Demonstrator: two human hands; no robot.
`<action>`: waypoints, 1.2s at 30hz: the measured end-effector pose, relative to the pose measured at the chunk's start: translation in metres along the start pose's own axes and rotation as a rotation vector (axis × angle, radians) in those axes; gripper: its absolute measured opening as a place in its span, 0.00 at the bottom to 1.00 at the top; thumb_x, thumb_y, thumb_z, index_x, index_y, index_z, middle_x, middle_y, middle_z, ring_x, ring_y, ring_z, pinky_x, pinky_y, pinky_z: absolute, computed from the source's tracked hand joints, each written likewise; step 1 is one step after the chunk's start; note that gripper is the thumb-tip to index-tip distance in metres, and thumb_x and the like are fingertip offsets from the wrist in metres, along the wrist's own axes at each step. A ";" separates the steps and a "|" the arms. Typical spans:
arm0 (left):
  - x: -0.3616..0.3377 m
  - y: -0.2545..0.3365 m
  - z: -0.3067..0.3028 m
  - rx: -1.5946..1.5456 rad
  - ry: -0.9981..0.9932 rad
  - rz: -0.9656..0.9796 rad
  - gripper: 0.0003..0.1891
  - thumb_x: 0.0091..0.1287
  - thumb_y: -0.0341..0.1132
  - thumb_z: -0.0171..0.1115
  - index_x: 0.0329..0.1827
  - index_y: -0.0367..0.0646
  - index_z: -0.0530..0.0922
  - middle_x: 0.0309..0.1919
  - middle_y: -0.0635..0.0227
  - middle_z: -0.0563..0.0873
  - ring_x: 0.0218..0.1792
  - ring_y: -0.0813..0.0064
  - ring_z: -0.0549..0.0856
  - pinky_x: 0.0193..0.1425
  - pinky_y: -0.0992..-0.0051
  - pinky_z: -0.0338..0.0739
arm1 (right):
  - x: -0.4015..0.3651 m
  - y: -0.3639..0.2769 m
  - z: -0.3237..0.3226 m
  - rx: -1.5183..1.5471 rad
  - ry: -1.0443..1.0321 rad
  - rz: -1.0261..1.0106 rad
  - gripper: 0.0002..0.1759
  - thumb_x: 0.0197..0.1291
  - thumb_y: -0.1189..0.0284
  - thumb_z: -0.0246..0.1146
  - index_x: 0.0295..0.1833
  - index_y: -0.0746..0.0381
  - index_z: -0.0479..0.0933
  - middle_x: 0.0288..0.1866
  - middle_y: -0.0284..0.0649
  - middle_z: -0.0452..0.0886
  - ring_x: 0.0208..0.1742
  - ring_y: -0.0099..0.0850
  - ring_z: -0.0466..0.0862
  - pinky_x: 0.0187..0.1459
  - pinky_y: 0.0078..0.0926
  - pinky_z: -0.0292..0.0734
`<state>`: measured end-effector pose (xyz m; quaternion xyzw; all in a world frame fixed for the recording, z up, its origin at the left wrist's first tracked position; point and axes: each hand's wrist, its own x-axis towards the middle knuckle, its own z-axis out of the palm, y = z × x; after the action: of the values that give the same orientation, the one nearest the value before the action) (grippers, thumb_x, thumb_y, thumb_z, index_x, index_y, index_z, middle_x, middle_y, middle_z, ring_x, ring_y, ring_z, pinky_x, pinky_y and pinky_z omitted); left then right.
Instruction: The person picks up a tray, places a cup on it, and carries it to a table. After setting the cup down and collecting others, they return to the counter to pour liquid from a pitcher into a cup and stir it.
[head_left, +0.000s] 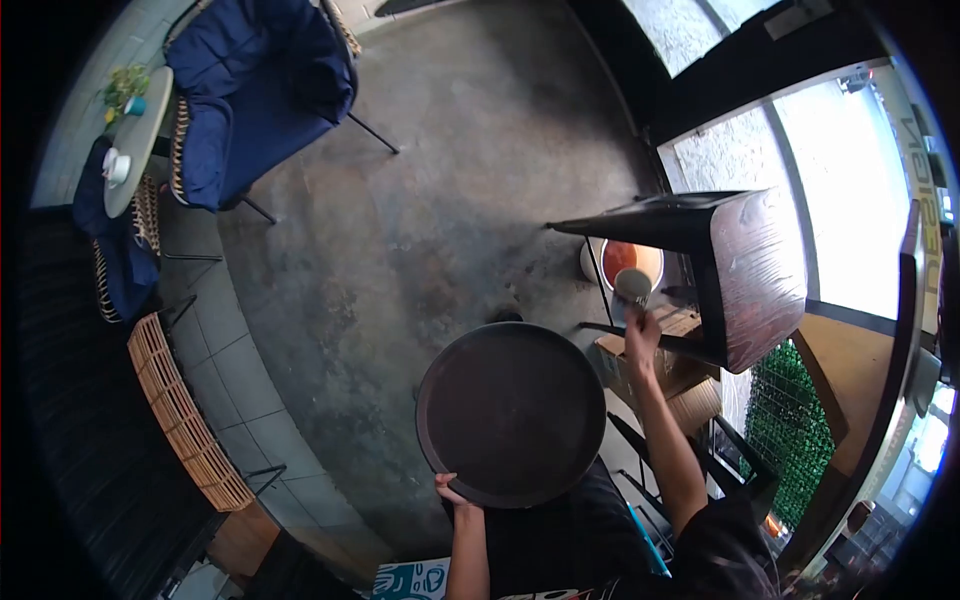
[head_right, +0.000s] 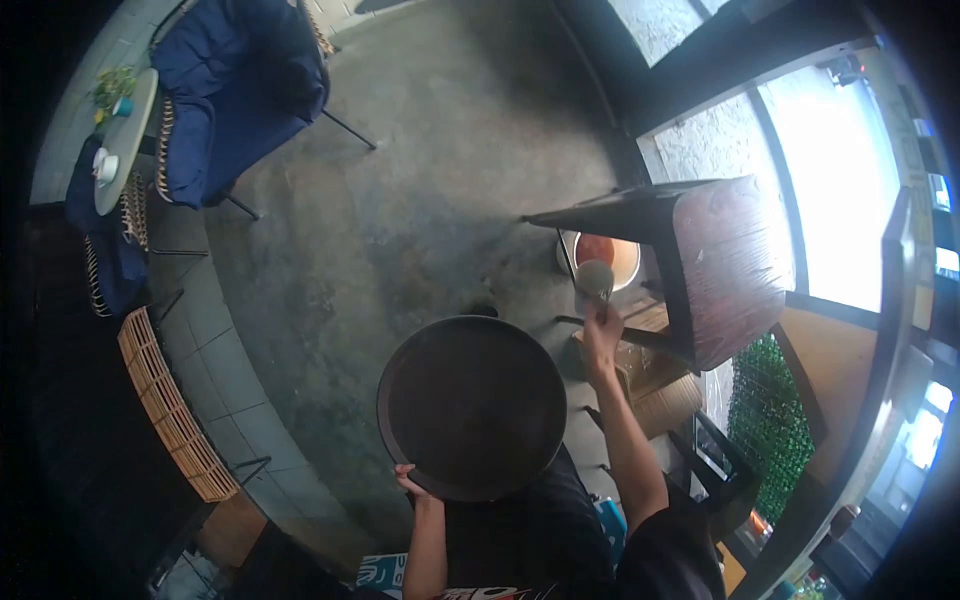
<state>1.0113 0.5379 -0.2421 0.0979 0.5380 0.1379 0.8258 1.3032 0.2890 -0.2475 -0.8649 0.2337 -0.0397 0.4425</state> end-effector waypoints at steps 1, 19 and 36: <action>0.002 0.003 -0.009 -0.015 -0.021 0.014 0.30 0.41 0.41 0.52 0.51 0.39 0.74 0.53 0.63 0.76 0.50 0.58 0.75 0.57 0.64 0.71 | -0.017 -0.018 -0.007 -0.054 -0.067 -0.068 0.16 0.59 0.68 0.60 0.24 0.68 0.68 0.18 0.35 0.64 0.23 0.22 0.64 0.26 0.29 0.60; -0.107 0.142 -0.094 -0.526 -0.261 0.695 0.24 0.53 0.48 0.48 0.45 0.40 0.77 0.46 0.63 0.81 0.47 0.62 0.80 0.51 0.63 0.76 | -0.363 -0.246 0.009 0.021 -1.598 -0.632 0.09 0.55 0.75 0.63 0.39 0.70 0.78 0.23 0.31 0.73 0.29 0.16 0.67 0.29 0.22 0.66; -0.216 0.207 -0.287 -1.313 0.201 1.221 0.32 0.41 0.44 0.53 0.53 0.38 0.75 0.48 0.53 0.79 0.47 0.52 0.78 0.55 0.53 0.72 | -0.714 -0.303 0.105 0.149 -2.618 -1.353 0.15 0.54 0.76 0.68 0.46 0.67 0.76 0.45 0.44 0.75 0.42 0.32 0.81 0.43 0.28 0.80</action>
<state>0.6400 0.6652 -0.1071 -0.1370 0.2749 0.8398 0.4477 0.8099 0.8327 0.0249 -0.2020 -0.7653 0.5462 0.2741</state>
